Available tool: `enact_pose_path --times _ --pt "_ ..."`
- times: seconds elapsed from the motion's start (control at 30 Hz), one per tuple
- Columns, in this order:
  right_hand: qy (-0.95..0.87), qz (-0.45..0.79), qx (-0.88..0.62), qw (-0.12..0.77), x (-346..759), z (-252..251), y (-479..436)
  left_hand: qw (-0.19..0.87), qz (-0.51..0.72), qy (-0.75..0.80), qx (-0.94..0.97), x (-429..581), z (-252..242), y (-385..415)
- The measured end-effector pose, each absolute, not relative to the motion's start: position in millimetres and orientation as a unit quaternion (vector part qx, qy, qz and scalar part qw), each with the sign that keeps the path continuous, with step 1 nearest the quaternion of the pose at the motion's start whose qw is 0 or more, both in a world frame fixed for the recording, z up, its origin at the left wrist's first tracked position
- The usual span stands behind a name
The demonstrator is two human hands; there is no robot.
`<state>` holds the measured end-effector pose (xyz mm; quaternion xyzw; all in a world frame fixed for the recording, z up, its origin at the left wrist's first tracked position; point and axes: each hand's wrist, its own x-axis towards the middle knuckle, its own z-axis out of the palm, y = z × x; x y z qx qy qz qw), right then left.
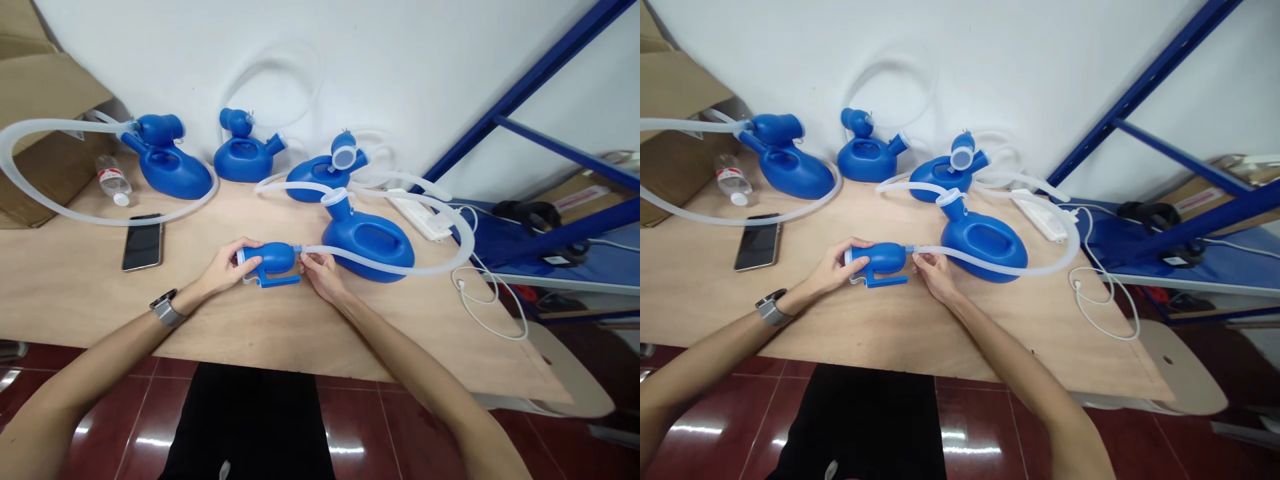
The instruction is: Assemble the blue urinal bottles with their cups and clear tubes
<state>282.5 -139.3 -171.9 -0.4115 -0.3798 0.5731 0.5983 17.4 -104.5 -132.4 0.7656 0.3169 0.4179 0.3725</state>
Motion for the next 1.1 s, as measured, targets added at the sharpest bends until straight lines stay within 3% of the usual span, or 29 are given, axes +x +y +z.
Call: enact_pose_path --times 0.2,0.5,1.1 --pt "-0.379 0.583 -0.409 0.591 283 -173 -139 0.31 0.429 0.226 0.818 12 -142 -96" --pt "-0.366 0.587 -0.399 0.602 282 -175 -136 0.379 0.446 0.313 0.748 16 -140 -96" --pt "-0.404 0.525 -0.418 0.621 282 -174 -142 0.335 0.45 0.258 0.787 19 -142 -100"
